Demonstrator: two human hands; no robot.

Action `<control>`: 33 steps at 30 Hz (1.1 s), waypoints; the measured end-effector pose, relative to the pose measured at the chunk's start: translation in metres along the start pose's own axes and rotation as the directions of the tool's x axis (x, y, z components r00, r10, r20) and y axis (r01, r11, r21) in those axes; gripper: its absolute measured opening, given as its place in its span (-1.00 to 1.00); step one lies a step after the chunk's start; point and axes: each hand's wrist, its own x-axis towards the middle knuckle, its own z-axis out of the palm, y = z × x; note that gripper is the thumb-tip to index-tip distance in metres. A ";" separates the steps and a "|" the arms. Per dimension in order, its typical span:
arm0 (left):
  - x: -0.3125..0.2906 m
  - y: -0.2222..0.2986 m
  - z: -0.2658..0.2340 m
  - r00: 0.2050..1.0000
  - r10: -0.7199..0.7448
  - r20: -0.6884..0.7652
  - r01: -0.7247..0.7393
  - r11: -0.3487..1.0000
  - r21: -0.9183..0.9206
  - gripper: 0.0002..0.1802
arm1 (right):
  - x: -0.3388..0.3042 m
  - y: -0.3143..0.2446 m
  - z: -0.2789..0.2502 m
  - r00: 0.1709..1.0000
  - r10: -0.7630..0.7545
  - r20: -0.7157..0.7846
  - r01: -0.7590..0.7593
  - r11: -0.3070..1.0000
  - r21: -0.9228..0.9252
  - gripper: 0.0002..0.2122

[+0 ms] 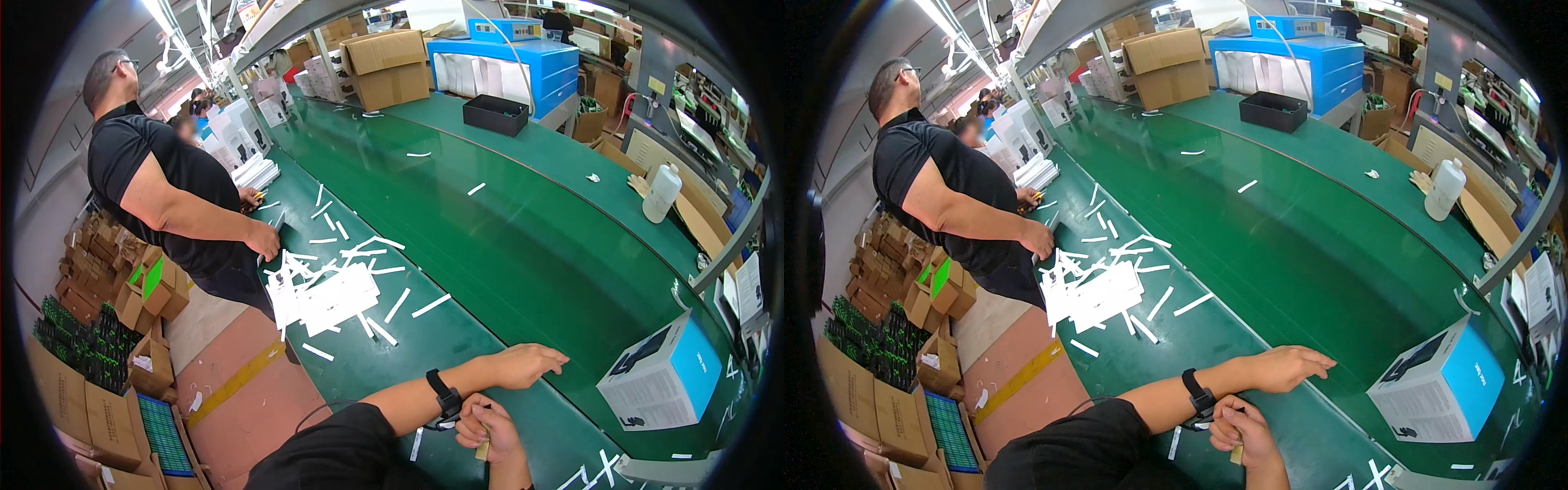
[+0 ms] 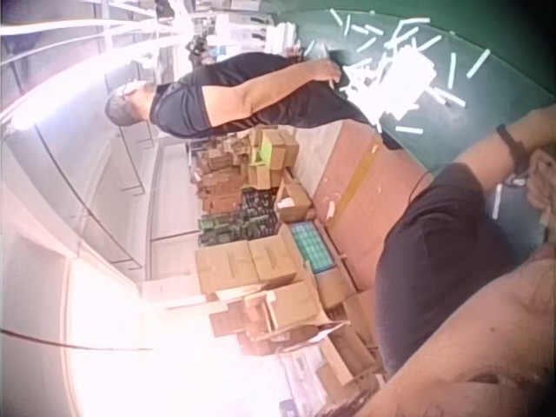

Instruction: Packing microphones into retail boxes on a factory assembly line.

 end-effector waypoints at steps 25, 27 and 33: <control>0.004 0.002 -0.002 1.000 -0.008 0.027 0.009 1.000 -0.020 -0.70 | 0.001 -0.001 -0.004 0.997 0.054 0.049 -0.048 0.992 -0.117 -0.31; 0.004 0.000 -0.002 1.000 -0.001 0.023 0.002 1.000 -0.022 -0.71 | 0.001 -0.001 -0.005 0.997 0.054 0.052 -0.048 0.992 -0.114 -0.32; -0.002 0.004 -0.007 1.000 0.014 0.016 -0.013 0.999 -0.033 -0.74 | 0.004 0.003 -0.004 0.997 0.061 0.044 -0.055 0.991 -0.123 -0.34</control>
